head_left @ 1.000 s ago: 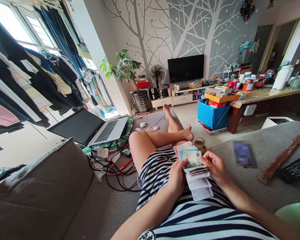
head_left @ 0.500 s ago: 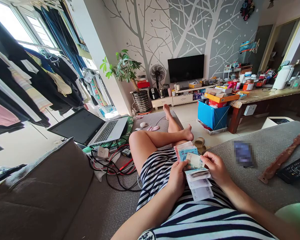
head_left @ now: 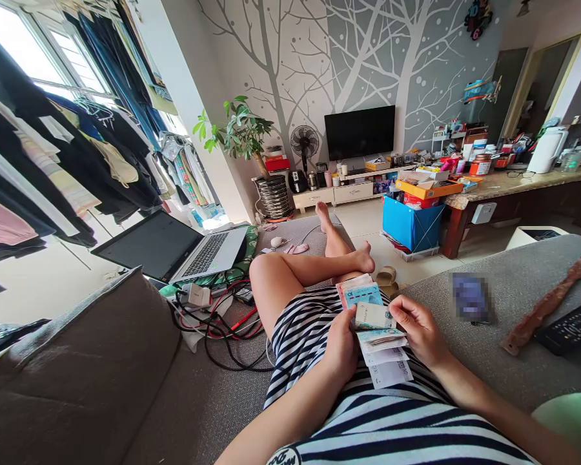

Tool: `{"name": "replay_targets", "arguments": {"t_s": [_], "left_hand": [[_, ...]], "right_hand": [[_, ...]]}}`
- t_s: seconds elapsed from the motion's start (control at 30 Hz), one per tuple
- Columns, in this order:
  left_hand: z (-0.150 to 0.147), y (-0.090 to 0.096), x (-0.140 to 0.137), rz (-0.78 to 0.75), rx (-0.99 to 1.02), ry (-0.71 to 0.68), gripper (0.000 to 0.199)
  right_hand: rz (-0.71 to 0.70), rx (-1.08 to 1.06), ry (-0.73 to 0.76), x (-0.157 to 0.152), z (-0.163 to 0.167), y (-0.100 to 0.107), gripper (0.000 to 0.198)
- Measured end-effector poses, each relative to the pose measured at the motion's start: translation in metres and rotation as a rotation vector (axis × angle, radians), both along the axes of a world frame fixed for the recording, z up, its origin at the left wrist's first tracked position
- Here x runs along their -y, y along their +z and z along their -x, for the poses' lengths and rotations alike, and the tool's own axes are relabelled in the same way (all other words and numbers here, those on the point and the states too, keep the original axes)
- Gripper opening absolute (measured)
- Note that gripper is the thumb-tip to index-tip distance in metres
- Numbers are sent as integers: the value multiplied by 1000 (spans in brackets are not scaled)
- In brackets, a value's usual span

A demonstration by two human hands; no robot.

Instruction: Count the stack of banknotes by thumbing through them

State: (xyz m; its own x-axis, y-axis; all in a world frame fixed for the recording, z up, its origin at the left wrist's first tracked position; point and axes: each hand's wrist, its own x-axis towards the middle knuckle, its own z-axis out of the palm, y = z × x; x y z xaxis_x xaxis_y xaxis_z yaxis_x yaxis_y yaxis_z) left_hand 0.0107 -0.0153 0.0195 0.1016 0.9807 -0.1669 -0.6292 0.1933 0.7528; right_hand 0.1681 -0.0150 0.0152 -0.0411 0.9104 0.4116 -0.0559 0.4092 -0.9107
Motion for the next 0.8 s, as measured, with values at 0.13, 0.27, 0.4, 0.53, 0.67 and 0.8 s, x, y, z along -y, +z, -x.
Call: {"name": "replay_targets", "arguments": {"t_s": [0.13,0.27,0.4,0.53,0.67,0.8], "left_hand": [[0,0,-1,-10,-13,8,35],[0,-2,-2,-11,-19,12,37],[1,-2,-2,11,-3,12,38],[1,1,0,11,28,-9,40],[0,3,1,-2,20,3,40],[1,4,2,-3,2,-2,39]], "right_hand": [[-8,-7,17,1,0,0,52],[-20,-15,26,1,-1,-1,53],[-24,-21,45,2,-1,-3,53],[-32,-30,91,2,-2,-3,55],[-30,-61,63,0,-1,-3,56],[13,-41,-55,-7,-1,-5,58]]}}
